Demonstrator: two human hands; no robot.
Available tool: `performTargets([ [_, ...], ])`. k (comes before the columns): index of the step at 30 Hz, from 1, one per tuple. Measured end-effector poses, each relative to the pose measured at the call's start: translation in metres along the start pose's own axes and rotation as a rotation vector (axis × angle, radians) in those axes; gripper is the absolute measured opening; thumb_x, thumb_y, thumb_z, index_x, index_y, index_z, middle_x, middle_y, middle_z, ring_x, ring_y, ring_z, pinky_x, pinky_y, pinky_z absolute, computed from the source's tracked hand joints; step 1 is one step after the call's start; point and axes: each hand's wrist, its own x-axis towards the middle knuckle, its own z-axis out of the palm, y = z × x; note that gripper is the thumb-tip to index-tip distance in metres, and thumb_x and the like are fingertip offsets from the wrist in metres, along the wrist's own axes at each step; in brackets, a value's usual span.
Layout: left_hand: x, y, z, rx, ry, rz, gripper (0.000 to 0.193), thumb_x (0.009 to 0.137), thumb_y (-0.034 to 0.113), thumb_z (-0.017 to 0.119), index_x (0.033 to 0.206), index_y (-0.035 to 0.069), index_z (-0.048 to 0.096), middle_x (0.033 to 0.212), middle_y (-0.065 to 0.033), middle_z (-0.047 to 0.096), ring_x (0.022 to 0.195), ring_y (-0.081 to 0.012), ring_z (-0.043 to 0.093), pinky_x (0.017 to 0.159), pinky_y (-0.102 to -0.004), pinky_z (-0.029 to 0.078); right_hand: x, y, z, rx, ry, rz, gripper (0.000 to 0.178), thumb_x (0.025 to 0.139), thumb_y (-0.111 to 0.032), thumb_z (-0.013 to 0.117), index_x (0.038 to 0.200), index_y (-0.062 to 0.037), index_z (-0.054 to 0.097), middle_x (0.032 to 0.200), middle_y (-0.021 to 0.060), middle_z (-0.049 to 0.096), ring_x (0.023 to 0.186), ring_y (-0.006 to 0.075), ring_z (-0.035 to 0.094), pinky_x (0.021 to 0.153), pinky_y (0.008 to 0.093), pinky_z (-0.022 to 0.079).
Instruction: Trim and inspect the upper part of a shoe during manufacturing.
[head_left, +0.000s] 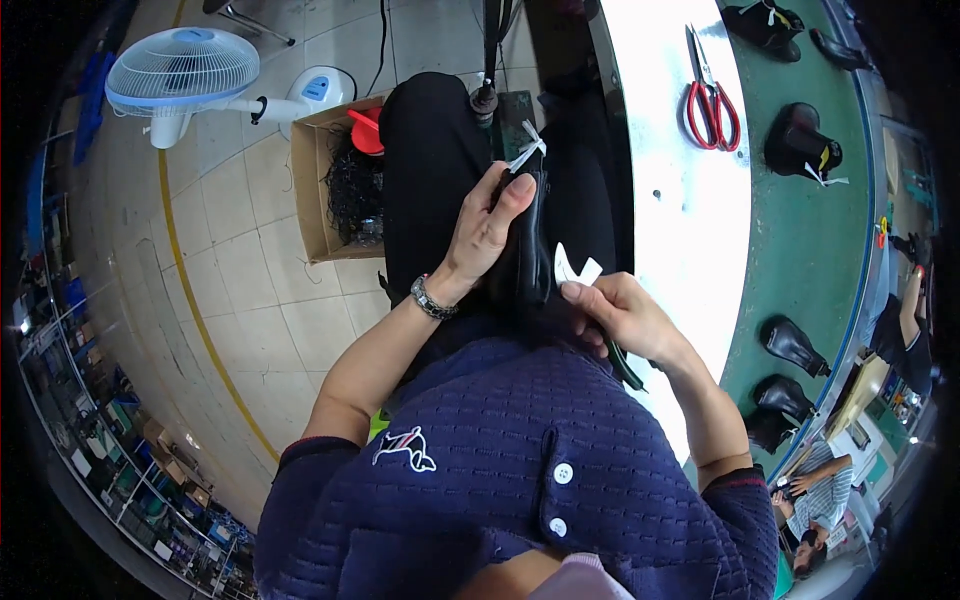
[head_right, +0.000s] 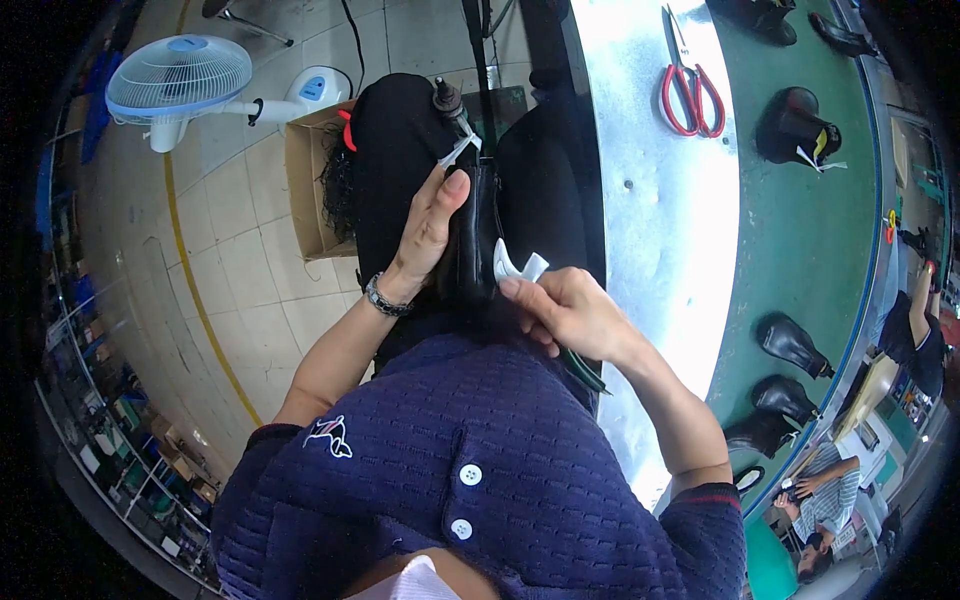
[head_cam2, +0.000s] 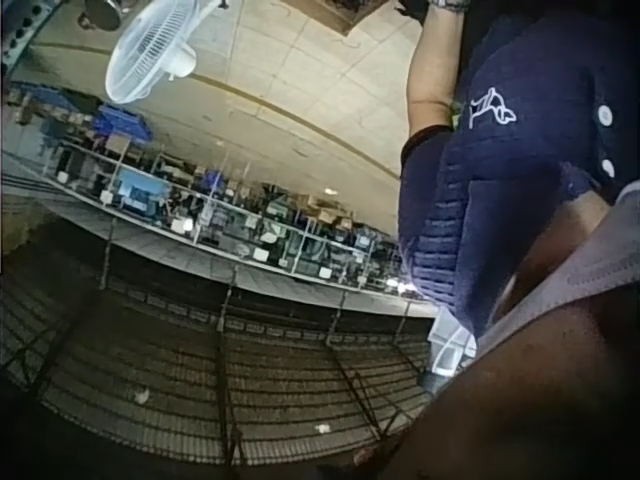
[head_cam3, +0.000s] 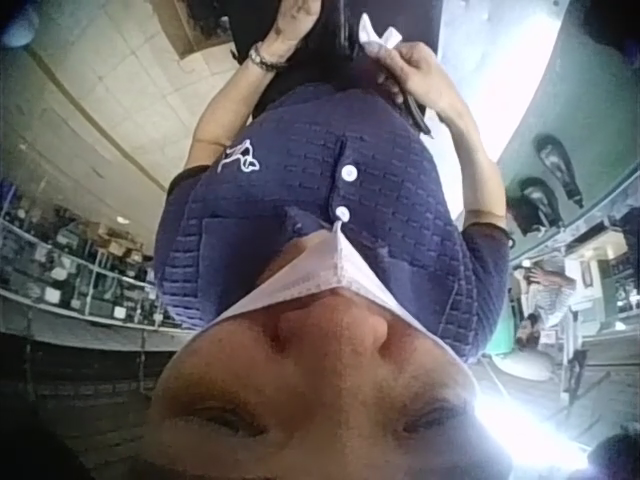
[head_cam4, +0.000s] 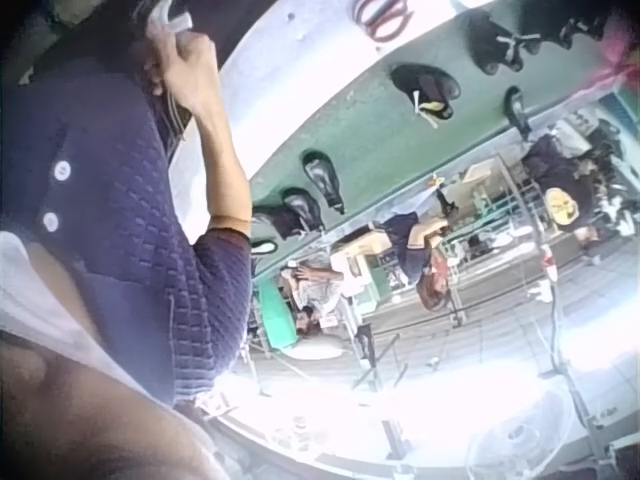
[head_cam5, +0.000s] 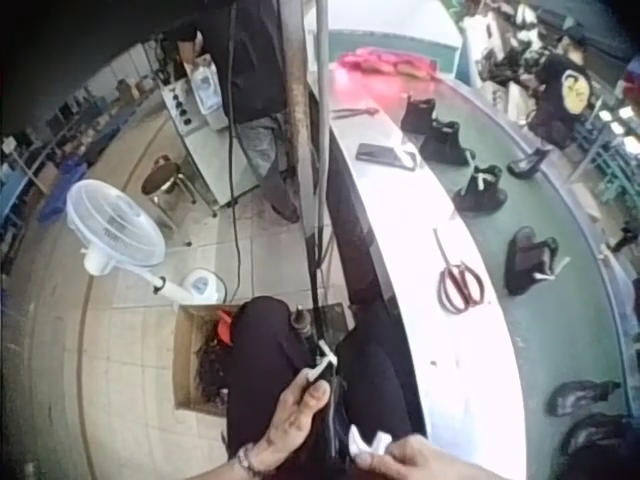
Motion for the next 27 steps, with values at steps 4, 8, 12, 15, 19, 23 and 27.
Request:
performTargets([
  [4,-0.004,0.003,0.006,0.014,-0.014,0.011,0.036,0.096,0.04,0.056,0.09,0.005,0.054,0.075,0.0054,0.045,0.07,-0.0044,0.038,0.062,-0.022,0.033,0.013,0.003,-0.006,0.151,-0.167,-0.043,0.06,0.095,-0.049,0.052,0.058,-0.0026,0.057,0.049,0.0014,0.051,0.039,0.0102,0.05,0.038,0.0232,0.039],
  [8,-0.005,0.003,0.009,0.05,-0.016,0.019,0.038,0.096,0.041,0.055,0.086,0.004,0.053,0.07,0.0033,0.043,0.068,-0.0058,0.039,0.061,-0.0238,0.034,0.013,-0.014,-0.017,-0.116,-0.221,-0.04,0.062,0.096,-0.048,0.051,0.055,-0.002,0.058,0.048,0.0038,0.054,0.04,0.0113,0.054,0.039,0.0234,0.042],
  [12,-0.008,-0.001,0.01,0.091,0.011,0.074,0.038,0.096,0.041,0.055,0.088,0.004,0.054,0.071,0.0036,0.044,0.069,-0.0058,0.039,0.061,-0.0243,0.034,0.004,-0.039,-0.014,-0.498,-0.151,0.012,0.058,0.097,-0.044,0.051,0.062,0.0002,0.064,0.051,0.0095,0.06,0.047,0.0171,0.064,0.042,0.0272,0.048],
  [15,-0.005,-0.003,0.01,0.056,0.011,0.019,0.036,0.095,0.041,0.056,0.091,0.005,0.055,0.074,0.0051,0.046,0.069,-0.0058,0.039,0.062,-0.0241,0.035,-0.007,-0.045,-0.006,-0.796,0.076,-0.216,0.049,0.097,-0.04,0.053,0.069,-0.002,0.069,0.052,0.0115,0.061,0.048,0.022,0.064,0.045,0.0307,0.05],
  [19,0.007,-0.001,0.003,-0.041,-0.041,-0.053,0.038,0.095,0.044,0.056,0.102,0.006,0.054,0.084,0.0053,0.046,0.076,-0.0049,0.038,0.068,-0.0205,0.034,-0.008,-0.04,-0.004,-0.906,0.196,-0.188,0.038,0.094,-0.035,0.057,0.079,-0.0045,0.073,0.057,0.016,0.062,0.053,0.0293,0.065,0.051,0.036,0.051],
  [23,0.01,-0.009,-0.003,0.064,-0.027,-0.038,0.048,0.095,0.052,0.053,0.112,0.006,0.051,0.09,0.0022,0.053,0.081,-0.0058,0.047,0.074,-0.0203,0.039,-0.016,0.009,-0.02,-0.679,0.646,-0.11,0.032,0.091,-0.034,0.059,0.091,-0.0056,0.073,0.073,0.0196,0.067,0.068,0.0347,0.066,0.066,0.0425,0.052],
  [27,0.024,-0.027,-0.019,-0.473,-0.199,-0.404,0.076,0.091,0.07,0.033,0.122,0.003,0.049,0.109,-0.0074,0.062,0.098,-0.0134,0.061,0.085,-0.0284,0.05,-0.018,0.076,-0.047,-0.854,0.897,-0.074,0.031,0.09,-0.017,0.06,0.117,-0.0035,0.057,0.093,0.0187,0.063,0.078,0.0368,0.065,0.068,0.0449,0.05],
])
